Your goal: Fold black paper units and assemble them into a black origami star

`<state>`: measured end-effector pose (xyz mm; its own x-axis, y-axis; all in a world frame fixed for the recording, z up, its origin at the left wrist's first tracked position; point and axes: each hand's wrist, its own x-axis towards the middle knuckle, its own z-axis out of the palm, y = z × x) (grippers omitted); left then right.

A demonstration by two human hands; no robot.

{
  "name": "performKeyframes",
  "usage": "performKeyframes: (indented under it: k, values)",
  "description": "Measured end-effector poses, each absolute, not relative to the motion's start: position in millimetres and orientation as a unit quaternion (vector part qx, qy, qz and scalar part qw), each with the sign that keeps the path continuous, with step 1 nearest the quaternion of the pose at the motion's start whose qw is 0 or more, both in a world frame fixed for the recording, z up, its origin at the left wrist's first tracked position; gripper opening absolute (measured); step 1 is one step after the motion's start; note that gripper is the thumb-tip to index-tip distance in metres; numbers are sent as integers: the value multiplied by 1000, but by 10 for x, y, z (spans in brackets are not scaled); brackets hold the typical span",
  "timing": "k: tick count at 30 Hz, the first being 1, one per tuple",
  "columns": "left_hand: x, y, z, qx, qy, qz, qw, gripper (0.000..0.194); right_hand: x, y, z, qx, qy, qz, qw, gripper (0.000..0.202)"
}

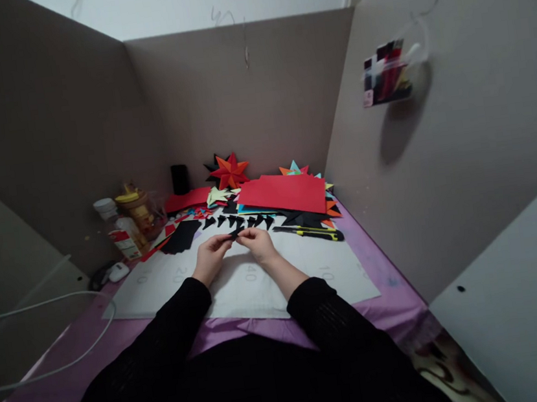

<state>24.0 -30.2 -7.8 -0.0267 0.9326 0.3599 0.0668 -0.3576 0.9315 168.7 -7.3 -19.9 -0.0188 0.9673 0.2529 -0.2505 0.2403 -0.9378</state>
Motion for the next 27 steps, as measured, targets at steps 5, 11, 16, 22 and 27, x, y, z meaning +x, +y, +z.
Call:
performKeyframes:
  k: [5, 11, 16, 22, 27]
  values:
    - [250, -327, -15, 556, 471, 596, 337, 18, 1633, -102, -207, -360, -511, 464, 628, 19]
    - [273, -305, -55, 499, 443, 613, 423, 30, 1566, -89, -251, -372, -511, 435, 641, 25]
    - [264, -266, -119, 532, 429, 575, 449, 43, 1555, -86, -270, -345, -513, 458, 639, 32]
    - [238, -266, -148, 551, 403, 551, 480, 38, 1575, -56, -314, -349, -512, 471, 628, 35]
    - [242, -286, -140, 559, 429, 513, 490, 41, 1576, -68, -301, -334, -511, 497, 617, 39]
